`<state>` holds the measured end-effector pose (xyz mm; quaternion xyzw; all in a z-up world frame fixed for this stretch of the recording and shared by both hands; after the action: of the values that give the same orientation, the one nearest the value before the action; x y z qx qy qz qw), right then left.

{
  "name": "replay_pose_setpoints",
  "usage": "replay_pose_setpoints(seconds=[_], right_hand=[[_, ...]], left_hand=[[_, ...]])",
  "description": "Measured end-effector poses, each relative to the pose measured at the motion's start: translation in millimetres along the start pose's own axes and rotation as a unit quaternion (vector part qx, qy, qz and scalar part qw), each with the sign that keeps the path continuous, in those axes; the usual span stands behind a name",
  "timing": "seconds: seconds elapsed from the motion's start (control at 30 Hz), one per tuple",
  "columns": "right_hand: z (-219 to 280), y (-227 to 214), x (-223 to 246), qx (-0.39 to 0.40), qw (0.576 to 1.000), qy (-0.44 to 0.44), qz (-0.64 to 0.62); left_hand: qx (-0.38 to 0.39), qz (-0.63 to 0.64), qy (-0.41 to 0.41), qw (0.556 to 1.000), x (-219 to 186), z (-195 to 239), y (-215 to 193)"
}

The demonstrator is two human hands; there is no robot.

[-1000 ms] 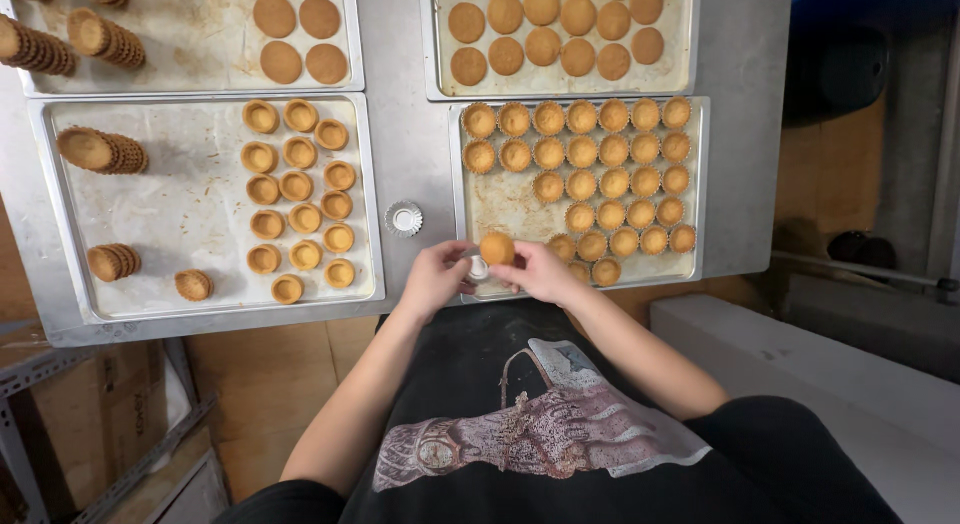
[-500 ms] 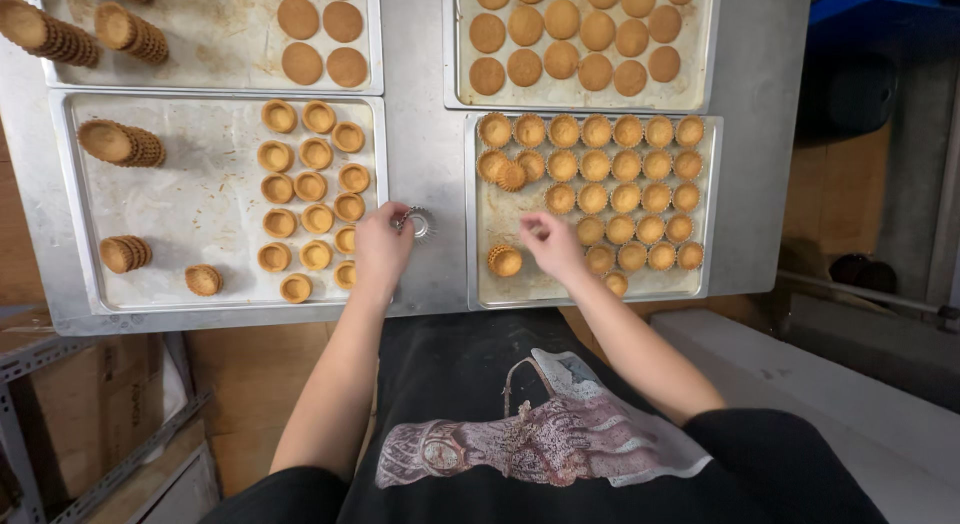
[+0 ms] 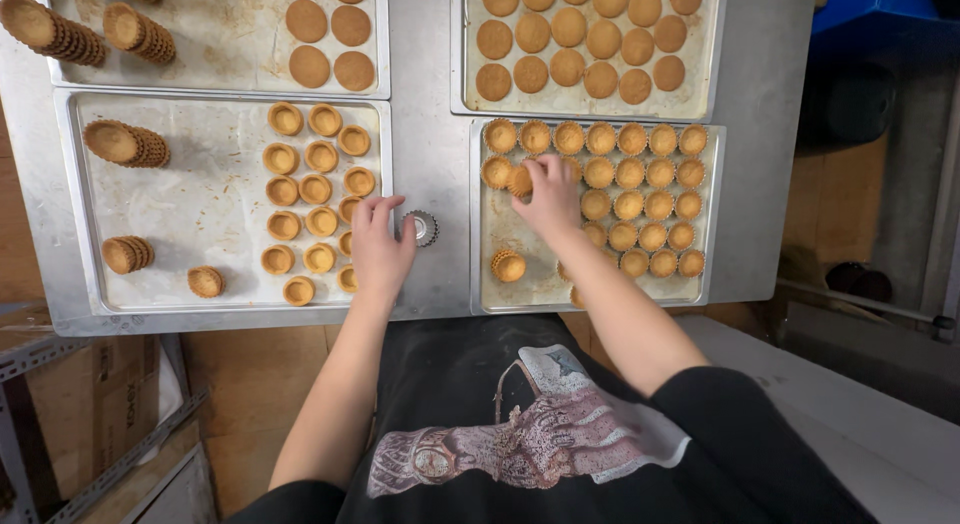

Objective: The person assembles tart shells by placing baked tart bases into metal molds and arranging them on trays. They also use an electric hand mixer to whip a white mixture in a metal bowl and wash a large bowl in the sink.

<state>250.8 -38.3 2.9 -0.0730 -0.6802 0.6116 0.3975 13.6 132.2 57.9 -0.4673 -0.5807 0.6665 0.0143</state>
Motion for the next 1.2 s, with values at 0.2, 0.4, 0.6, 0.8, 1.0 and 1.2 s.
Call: replay_pose_setpoints(seconds=[0.2,0.4,0.6,0.8,1.0,1.2], right_hand=[[70.4,49.0,-51.4,0.08,0.869,0.252,-0.418],[119.8,42.1,-32.3,0.138,0.901,0.17,-0.376],[112.7,28.9,-14.4,0.125,0.935,0.155,-0.294],[103.4,22.3,-2.2,0.187,0.907,0.229,-0.3],[95.8,32.2,-13.5,0.198,0.919,0.172,-0.296],[100.6,61.4,-35.4,0.207,0.918,0.109,-0.319]], left_hand=[[0.023,0.091,-0.001,0.996,-14.9,16.8,-5.0],[0.071,0.109,0.015,0.991,-32.1,36.1,-0.8],[0.092,0.107,0.039,0.989,-46.6,46.6,3.9],[0.119,0.112,0.033,0.986,-50.5,52.9,10.3],[0.135,0.115,0.011,0.984,-47.7,54.4,12.3],[0.135,0.12,-0.003,0.984,-44.8,56.1,5.4]])
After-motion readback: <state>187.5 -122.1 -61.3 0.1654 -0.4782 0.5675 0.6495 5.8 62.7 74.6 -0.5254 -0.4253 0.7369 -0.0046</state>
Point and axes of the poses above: each hand's wrist, its own z-axis away from the middle knuckle, its own y-axis out of the palm, x = y × z, the point moved 5 cm from there along -z, towards the middle knuckle, and after that the axes turned 11 degrees about -z, right-handed, at the moved point
